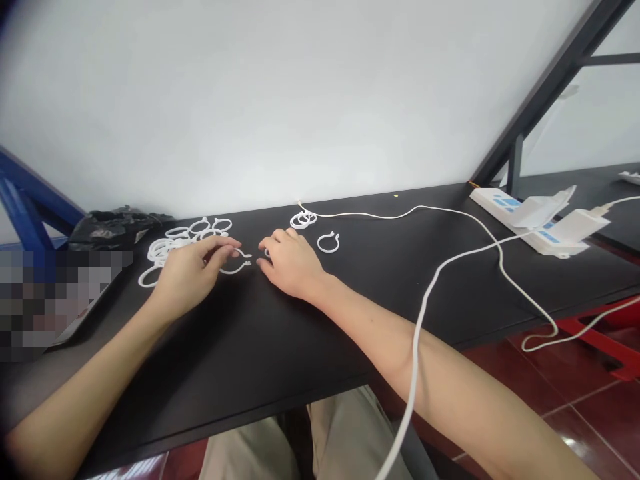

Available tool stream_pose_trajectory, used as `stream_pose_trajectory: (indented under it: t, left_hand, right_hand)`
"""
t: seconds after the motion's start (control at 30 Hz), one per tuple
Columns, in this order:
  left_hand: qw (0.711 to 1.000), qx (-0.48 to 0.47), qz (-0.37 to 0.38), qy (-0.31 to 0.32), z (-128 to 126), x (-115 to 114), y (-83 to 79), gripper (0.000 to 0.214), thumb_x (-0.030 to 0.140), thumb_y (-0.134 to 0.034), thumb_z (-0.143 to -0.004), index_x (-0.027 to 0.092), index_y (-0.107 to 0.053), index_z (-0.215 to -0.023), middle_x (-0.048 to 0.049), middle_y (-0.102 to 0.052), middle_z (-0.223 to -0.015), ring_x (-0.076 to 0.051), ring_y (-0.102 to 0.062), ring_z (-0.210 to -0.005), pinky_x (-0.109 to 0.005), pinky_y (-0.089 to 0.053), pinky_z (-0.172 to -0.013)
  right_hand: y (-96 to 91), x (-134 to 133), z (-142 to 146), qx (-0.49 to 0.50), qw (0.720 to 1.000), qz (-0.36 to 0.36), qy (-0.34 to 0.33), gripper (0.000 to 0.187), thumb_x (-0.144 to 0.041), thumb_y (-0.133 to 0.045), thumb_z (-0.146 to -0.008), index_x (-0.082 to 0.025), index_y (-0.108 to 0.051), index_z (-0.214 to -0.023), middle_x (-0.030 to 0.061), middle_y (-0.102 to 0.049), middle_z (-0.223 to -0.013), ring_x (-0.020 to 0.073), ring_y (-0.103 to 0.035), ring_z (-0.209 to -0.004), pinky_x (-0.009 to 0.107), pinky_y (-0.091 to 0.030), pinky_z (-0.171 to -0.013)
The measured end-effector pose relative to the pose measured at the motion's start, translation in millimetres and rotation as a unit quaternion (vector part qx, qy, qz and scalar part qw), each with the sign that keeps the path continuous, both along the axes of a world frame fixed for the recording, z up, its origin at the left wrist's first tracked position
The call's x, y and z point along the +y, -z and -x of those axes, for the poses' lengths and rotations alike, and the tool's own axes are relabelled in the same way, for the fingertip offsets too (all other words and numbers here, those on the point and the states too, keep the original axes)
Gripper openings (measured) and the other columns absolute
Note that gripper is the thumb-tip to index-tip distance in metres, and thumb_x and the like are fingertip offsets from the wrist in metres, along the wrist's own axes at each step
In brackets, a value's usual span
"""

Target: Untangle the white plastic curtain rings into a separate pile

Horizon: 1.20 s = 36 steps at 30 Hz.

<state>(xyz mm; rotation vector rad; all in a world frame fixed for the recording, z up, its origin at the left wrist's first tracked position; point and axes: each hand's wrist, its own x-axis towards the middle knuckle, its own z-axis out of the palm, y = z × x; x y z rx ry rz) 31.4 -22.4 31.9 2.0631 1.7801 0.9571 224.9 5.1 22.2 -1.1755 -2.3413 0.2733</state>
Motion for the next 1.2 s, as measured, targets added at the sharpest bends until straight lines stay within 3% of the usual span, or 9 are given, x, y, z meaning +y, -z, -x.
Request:
stream_pose_trajectory:
  t: [0.17, 0.3, 0.43, 0.63, 0.8, 0.9, 1.07, 1.2]
  left_hand:
    - [0.991, -0.128, 0.037, -0.004, 2.9, 1.2, -3.3, 0.03, 0.044, -0.052, -0.091, 0.023, -0.07, -0.103, -0.0016, -0.074, -0.09, -0.018, -0.062, -0.075, -0.029, -0.047, -0.069]
    - [0.985, -0.171, 0.038, 0.008, 3.2, 1.8, -3.8, 0.031, 0.044, -0.055, -0.09, 0.021, -0.07, -0.105, -0.003, -0.075, -0.092, -0.019, -0.063, -0.082, -0.03, -0.048, -0.076]
    - [0.986, -0.159, 0.041, 0.015, 2.0, 0.6, -4.0, 0.033, 0.045, -0.055, -0.09, 0.022, -0.071, -0.107, -0.003, -0.074, -0.094, -0.019, -0.064, -0.085, -0.031, -0.048, -0.077]
    - [0.986, -0.154, 0.06, 0.025, 2.8, 0.5, -3.0, 0.033, 0.046, -0.055, -0.09, 0.022, -0.07, -0.107, -0.0015, -0.073, -0.087, -0.018, -0.063, -0.082, -0.029, -0.047, -0.075]
    - [0.992, -0.105, 0.068, 0.037, -1.4, -2.0, -5.8, 0.036, 0.05, -0.048, -0.093, 0.023, -0.07, -0.099, -0.0011, -0.073, -0.09, -0.019, -0.063, -0.081, -0.03, -0.046, -0.074]
    - [0.995, -0.063, 0.053, 0.064, -4.9, -5.3, -6.5, 0.04, 0.055, -0.048, -0.092, 0.024, -0.07, -0.105, -0.0016, -0.072, -0.1, -0.02, -0.062, -0.087, -0.03, -0.046, -0.076]
    - [0.995, -0.027, 0.025, 0.093, -5.9, -6.5, -1.9, 0.047, 0.057, -0.061, -0.083, 0.023, -0.067, -0.114, -0.0032, -0.069, -0.102, -0.02, -0.06, -0.09, -0.032, -0.046, -0.079]
    - [0.992, -0.019, 0.016, 0.12, -4.6, -5.7, -0.9, 0.038, 0.051, -0.062, -0.084, 0.025, -0.068, -0.112, -0.0014, -0.068, -0.098, -0.019, -0.059, -0.087, -0.03, -0.046, -0.078]
  right_hand:
    - [-3.9, -3.0, 0.5, 0.087, 0.991, -0.058, -0.084, 0.034, -0.032, -0.061, -0.091, -0.016, -0.062, -0.121, 0.0079, -0.067, -0.117, 0.0225, -0.056, -0.106, 0.041, -0.044, -0.099]
    - [-4.2, -6.6, 2.9, 0.154, 0.983, -0.016, -0.1, 0.026, -0.029, -0.056, -0.094, -0.018, -0.064, -0.117, 0.0056, -0.071, -0.11, 0.0185, -0.061, -0.098, 0.037, -0.048, -0.093]
    - [-3.4, -9.2, 5.1, 0.213, 0.967, 0.063, -0.125, 0.025, -0.025, -0.055, -0.094, -0.021, -0.064, -0.117, 0.0044, -0.069, -0.113, 0.0135, -0.065, -0.088, 0.03, -0.053, -0.086]
    - [-0.8, -8.3, 7.5, 0.254, 0.954, 0.096, -0.127, 0.022, -0.029, -0.052, -0.096, -0.021, -0.066, -0.111, 0.0028, -0.073, -0.105, 0.013, -0.067, -0.088, 0.028, -0.052, -0.082]
    - [-2.2, -6.3, 8.1, 0.276, 0.951, 0.104, -0.087, 0.019, -0.021, -0.048, -0.096, -0.02, -0.067, -0.098, -0.0006, -0.07, -0.084, 0.0112, -0.064, -0.076, 0.026, -0.05, -0.075]
    - [-4.9, -3.4, 5.7, 0.265, 0.956, 0.104, -0.076, 0.02, -0.018, -0.047, -0.095, -0.019, -0.067, -0.091, -0.0011, -0.067, -0.079, 0.0111, -0.061, -0.073, 0.026, -0.048, -0.072]
    - [-6.9, 0.1, 1.2, 0.234, 0.965, 0.078, -0.091, 0.022, -0.016, -0.045, -0.095, -0.018, -0.066, -0.088, 0.0004, -0.068, -0.082, 0.0114, -0.061, -0.073, 0.026, -0.048, -0.07]
    - [-5.2, -1.8, 2.6, 0.223, 0.968, 0.054, -0.102, 0.022, -0.015, -0.046, -0.095, -0.018, -0.067, -0.089, 0.0013, -0.071, -0.088, 0.012, -0.063, -0.078, 0.026, -0.048, -0.074]
